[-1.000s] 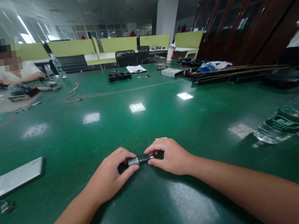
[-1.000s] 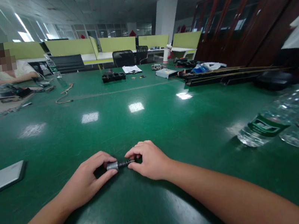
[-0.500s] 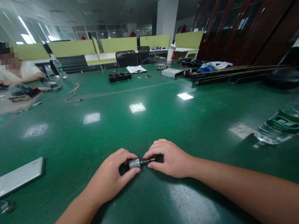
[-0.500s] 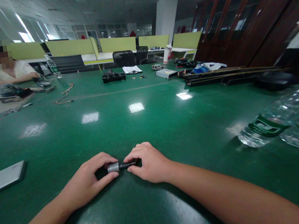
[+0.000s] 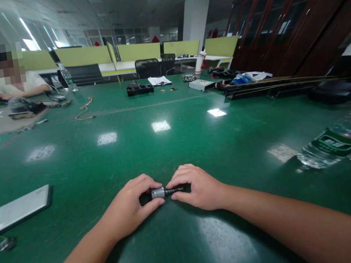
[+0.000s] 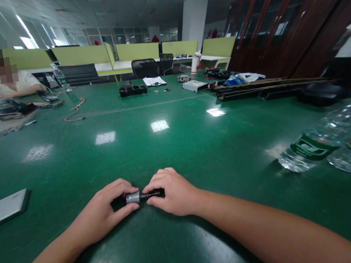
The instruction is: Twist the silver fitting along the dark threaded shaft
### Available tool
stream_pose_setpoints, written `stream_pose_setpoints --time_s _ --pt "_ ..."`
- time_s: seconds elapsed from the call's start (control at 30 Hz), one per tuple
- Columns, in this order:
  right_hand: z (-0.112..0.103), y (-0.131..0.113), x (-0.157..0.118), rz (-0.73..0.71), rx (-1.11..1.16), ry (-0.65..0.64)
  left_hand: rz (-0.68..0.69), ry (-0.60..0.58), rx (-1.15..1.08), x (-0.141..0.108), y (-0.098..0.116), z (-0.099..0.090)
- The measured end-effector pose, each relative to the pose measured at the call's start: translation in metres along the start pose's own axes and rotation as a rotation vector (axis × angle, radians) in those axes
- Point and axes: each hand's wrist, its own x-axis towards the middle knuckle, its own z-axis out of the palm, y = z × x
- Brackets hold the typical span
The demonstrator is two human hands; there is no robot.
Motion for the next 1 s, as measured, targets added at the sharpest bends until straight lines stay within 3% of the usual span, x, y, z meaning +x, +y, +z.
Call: stream_pose_setpoints --time_s 0.6,1.0 --pt "-0.0024 -0.0011 0.0003 0.047 -0.002 0.0 -0.019 -0.001 -0.024 0.0018 0.0021 -0.0022" --pt "-0.0008 -0.0005 0.0009 0.117 -0.014 0.067 -0.027 -0.019 -0.025 0.0013 -0.0012 -0.0016"
